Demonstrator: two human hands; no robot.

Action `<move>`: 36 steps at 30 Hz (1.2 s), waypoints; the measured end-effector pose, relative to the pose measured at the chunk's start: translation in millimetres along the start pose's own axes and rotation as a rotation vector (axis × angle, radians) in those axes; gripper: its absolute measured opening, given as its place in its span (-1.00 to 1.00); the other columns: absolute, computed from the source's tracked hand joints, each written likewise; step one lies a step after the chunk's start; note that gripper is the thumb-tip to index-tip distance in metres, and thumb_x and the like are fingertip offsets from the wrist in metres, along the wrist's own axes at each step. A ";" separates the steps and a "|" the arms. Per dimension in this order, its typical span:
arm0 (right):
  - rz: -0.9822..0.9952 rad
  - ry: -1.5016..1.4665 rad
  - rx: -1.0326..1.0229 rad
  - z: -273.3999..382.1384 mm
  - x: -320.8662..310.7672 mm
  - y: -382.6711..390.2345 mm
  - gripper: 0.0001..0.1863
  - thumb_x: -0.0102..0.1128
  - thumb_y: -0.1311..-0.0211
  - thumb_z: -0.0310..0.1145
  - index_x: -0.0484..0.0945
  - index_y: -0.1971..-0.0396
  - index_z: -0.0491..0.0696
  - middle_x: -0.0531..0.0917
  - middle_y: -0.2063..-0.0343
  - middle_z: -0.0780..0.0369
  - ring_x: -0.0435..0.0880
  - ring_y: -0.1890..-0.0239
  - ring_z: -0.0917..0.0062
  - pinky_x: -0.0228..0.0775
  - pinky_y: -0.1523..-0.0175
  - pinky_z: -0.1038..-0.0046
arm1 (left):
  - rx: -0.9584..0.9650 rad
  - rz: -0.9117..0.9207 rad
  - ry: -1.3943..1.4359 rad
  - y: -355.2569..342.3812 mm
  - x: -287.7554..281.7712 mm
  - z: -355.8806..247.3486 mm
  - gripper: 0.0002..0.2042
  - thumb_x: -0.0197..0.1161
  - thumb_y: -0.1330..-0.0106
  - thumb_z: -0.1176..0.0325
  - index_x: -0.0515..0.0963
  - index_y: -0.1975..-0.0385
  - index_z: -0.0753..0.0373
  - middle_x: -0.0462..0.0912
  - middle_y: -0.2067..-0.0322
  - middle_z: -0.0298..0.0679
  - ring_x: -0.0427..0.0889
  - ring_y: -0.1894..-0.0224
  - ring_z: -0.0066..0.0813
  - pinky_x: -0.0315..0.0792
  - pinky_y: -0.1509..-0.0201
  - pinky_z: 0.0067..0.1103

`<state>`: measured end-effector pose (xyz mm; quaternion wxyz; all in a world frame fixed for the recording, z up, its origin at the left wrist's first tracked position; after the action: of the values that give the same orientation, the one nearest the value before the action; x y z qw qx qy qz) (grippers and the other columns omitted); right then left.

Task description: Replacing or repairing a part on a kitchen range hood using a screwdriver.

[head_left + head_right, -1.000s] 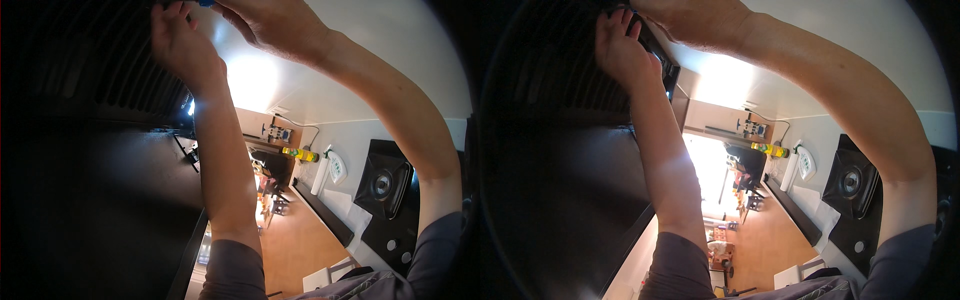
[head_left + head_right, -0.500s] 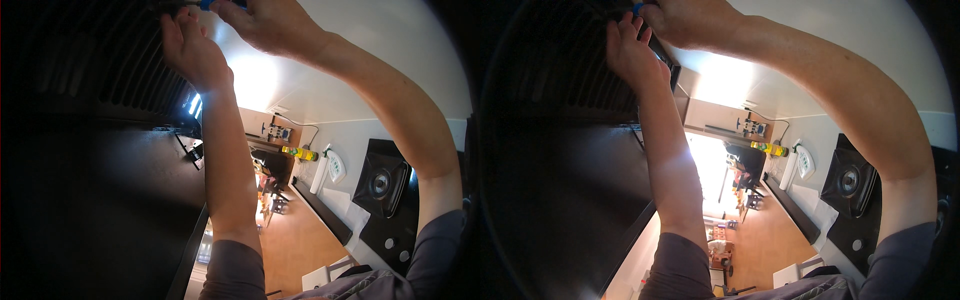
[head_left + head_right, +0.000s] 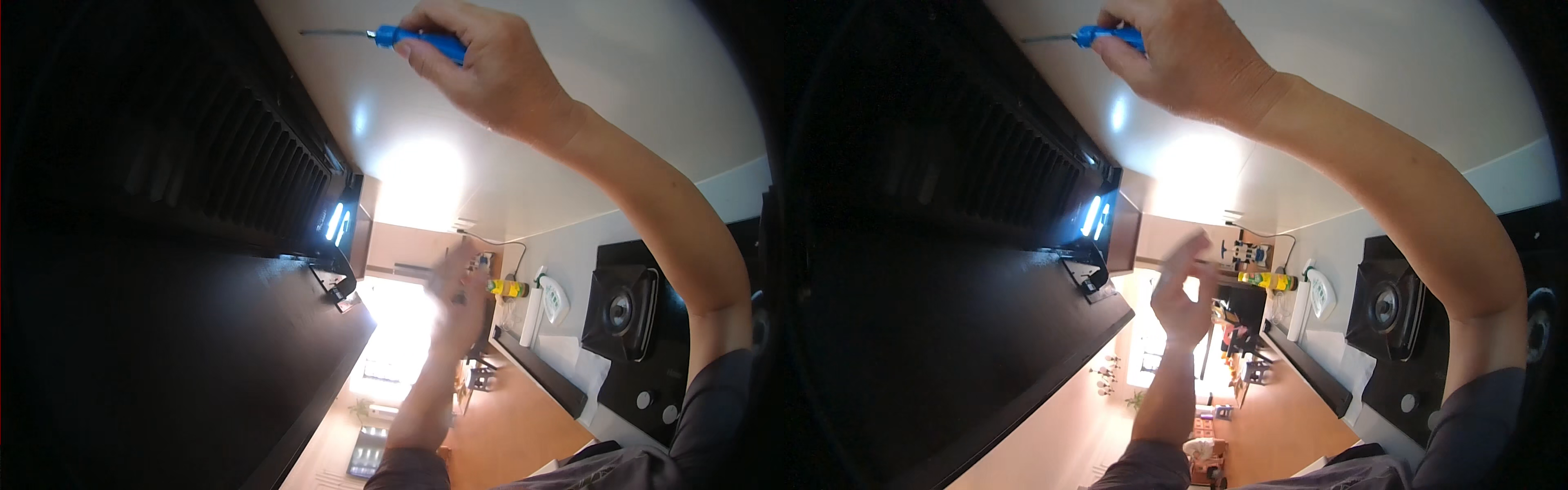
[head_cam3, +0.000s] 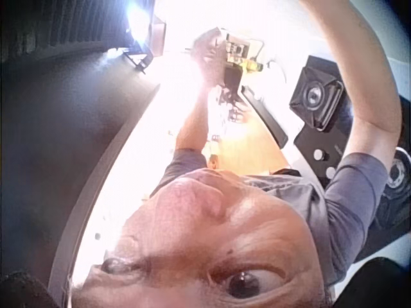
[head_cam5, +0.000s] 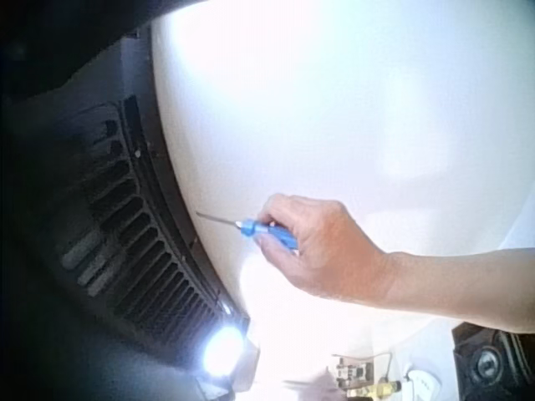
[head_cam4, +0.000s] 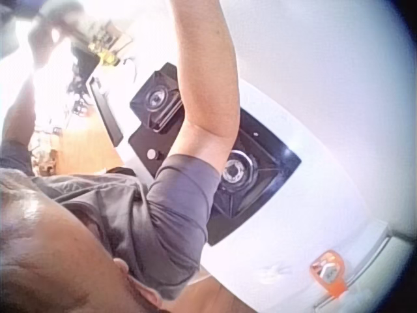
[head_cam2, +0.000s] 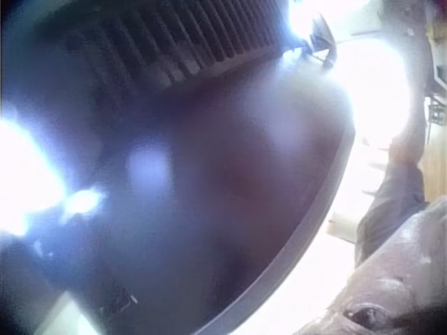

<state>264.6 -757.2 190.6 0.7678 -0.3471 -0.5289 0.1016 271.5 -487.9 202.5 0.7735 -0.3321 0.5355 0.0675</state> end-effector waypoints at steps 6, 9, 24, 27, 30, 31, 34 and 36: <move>-0.141 -0.013 -0.119 25.3 -15.5 -32.8 -0.87 0.16 -0.22 -0.45 0.54 0.46 -0.20 0.55 0.66 0.15 0.48 0.66 0.57 0.30 0.56 0.48 | -0.134 0.086 0.089 84.8 39.6 17.6 -0.82 0.27 -0.16 0.53 0.63 0.23 0.33 0.63 0.07 -0.09 0.64 0.11 -0.40 0.54 0.20 -0.60; -0.136 0.022 -0.079 36.0 -16.1 -52.5 -0.86 0.16 -0.23 -0.44 0.54 0.46 -0.20 0.55 0.68 0.16 0.47 0.68 0.57 0.30 0.57 0.47 | -0.288 0.151 0.115 116.6 45.9 25.3 -0.82 0.28 -0.17 0.50 0.63 0.22 0.33 0.63 0.07 -0.10 0.65 0.13 -0.41 0.55 0.22 -0.60; -0.119 0.075 -0.055 48.2 -6.1 -77.0 -0.82 0.12 -0.25 -0.41 0.55 0.45 -0.21 0.60 0.59 0.02 0.59 0.56 0.30 0.39 0.41 0.32 | -0.489 0.242 0.247 211.2 66.4 51.1 -0.79 0.28 -0.25 0.37 0.63 0.16 0.28 0.62 0.03 -0.15 0.67 0.22 -0.43 0.57 0.26 -0.63; -0.140 0.133 -0.104 48.0 -4.5 -79.6 -0.82 0.11 -0.26 -0.40 0.54 0.45 -0.21 0.60 0.57 0.02 0.60 0.54 0.31 0.40 0.40 0.33 | -0.457 0.269 0.209 214.5 67.4 51.3 -0.78 0.27 -0.25 0.35 0.63 0.15 0.27 0.62 0.04 -0.15 0.68 0.23 -0.43 0.57 0.26 -0.63; -0.125 0.175 -0.124 48.1 -2.0 -82.1 -0.82 0.11 -0.26 -0.40 0.53 0.45 -0.21 0.59 0.57 0.01 0.59 0.53 0.30 0.42 0.40 0.33 | -0.520 0.271 0.261 211.0 67.2 48.9 -0.79 0.29 -0.24 0.35 0.64 0.19 0.30 0.63 0.06 -0.16 0.66 0.15 -0.47 0.54 0.22 -0.65; -0.117 0.190 -0.135 49.0 -1.0 -82.8 -0.82 0.11 -0.26 -0.40 0.52 0.45 -0.21 0.59 0.57 0.01 0.59 0.54 0.28 0.42 0.40 0.33 | -0.517 0.275 0.270 210.3 67.6 48.6 -0.79 0.29 -0.24 0.35 0.64 0.19 0.30 0.63 0.06 -0.16 0.66 0.15 -0.47 0.54 0.22 -0.65; -0.157 0.200 -0.216 45.9 6.3 -70.3 -0.83 0.12 -0.25 -0.41 0.51 0.45 -0.21 0.58 0.59 0.02 0.58 0.54 0.27 0.43 0.40 0.33 | -0.545 0.249 0.214 218.4 66.2 51.7 -0.79 0.29 -0.25 0.33 0.64 0.19 0.29 0.64 0.07 -0.17 0.66 0.15 -0.47 0.54 0.22 -0.64; -0.167 0.189 -0.221 49.2 2.7 -74.3 -0.84 0.12 -0.25 -0.41 0.51 0.45 -0.21 0.58 0.59 0.03 0.58 0.55 0.27 0.42 0.40 0.32 | -0.549 0.279 0.214 219.1 69.2 51.2 -0.78 0.29 -0.25 0.32 0.64 0.19 0.29 0.64 0.07 -0.18 0.66 0.16 -0.47 0.54 0.21 -0.63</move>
<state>206.6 -789.7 250.1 0.7769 -0.3925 -0.4893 -0.0543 239.7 -306.6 55.9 0.5779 -0.4569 0.6158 0.2793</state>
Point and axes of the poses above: each hand's wrist, its own y-axis away from the middle knuckle, its own x-axis out of the palm, z = x × y, the point moved 5 cm from there along -y, towards the middle knuckle
